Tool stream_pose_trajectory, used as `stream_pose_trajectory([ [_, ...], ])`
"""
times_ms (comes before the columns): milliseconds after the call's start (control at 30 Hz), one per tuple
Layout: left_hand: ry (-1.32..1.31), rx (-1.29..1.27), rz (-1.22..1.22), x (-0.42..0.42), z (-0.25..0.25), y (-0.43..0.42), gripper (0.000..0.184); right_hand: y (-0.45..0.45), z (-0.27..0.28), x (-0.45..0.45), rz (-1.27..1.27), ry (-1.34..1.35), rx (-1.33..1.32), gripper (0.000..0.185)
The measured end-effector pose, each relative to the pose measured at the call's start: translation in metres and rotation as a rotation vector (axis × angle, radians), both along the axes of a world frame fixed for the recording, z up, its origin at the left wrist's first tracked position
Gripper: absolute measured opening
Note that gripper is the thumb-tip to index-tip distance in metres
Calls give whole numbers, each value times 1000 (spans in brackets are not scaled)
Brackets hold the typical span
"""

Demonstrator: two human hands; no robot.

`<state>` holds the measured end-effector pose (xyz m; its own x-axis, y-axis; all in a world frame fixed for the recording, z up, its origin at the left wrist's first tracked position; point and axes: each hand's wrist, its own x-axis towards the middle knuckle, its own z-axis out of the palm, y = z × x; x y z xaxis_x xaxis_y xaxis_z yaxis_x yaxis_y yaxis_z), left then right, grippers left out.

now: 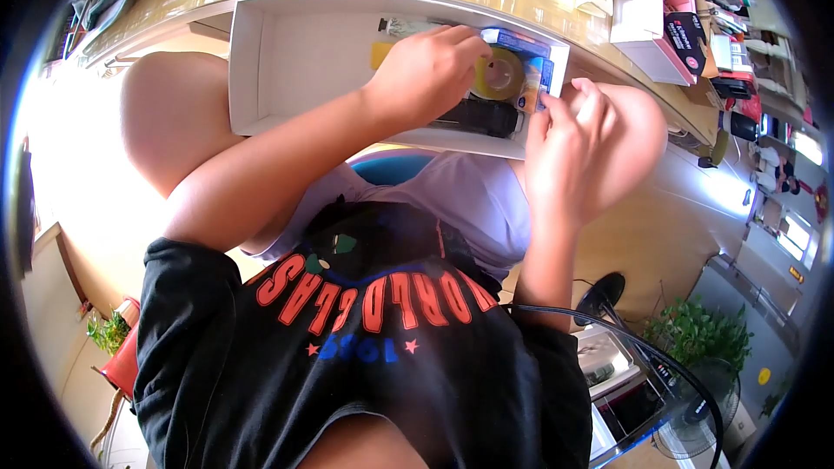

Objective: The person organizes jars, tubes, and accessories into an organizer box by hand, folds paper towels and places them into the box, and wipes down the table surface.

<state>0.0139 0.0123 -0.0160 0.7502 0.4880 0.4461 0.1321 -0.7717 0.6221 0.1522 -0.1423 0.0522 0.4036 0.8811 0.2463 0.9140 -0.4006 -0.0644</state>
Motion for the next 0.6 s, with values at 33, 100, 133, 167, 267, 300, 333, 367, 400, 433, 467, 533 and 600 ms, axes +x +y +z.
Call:
stream_pose_trajectory([
  [33, 15, -70, 9, 2, -2, 0, 25, -2, 2, -3, 16, -6, -41, 25],
  [100, 8, -143, -4, 3, -5, 0, 27, -2, -1, -5, -5, 5, -119, 35],
  [133, -12, -145, -29, 3, -6, 0, 29, -2, -4, -4, 15, -13, -117, 32],
  [167, -34, -145, -58, 3, -6, 0, 31, -2, -6, -3, 33, -31, -114, 30],
  [267, -39, -212, -65, 1, -8, 0, 36, -1, -6, -1, 47, -42, -104, 27],
  [300, -28, -227, -65, 0, -7, 0, 36, 0, -6, 2, 36, -22, -99, 27],
  [333, -17, -240, -65, 0, -6, 0, 36, 1, -6, 4, 25, 0, -92, 28],
  [367, -5, -252, -67, 0, -5, 1, 36, 2, -6, 4, 19, 18, -72, 27],
  [400, 22, -274, -58, -1, -1, 0, 35, 3, -6, 5, 14, 38, -52, 26],
  [433, 49, -296, -49, -2, 3, -1, 34, 4, -6, 4, 8, 58, -32, 25],
  [467, 79, -319, -40, -4, 8, -2, 33, 4, -6, 4, 1, 79, -13, 25],
  [533, 158, -287, -14, -8, 15, -3, 26, 2, -7, 3, 23, -20, -81, 26],
  [600, 291, -209, -33, -14, 24, -5, 22, 2, -8, 0, 26, -107, -125, 30],
])
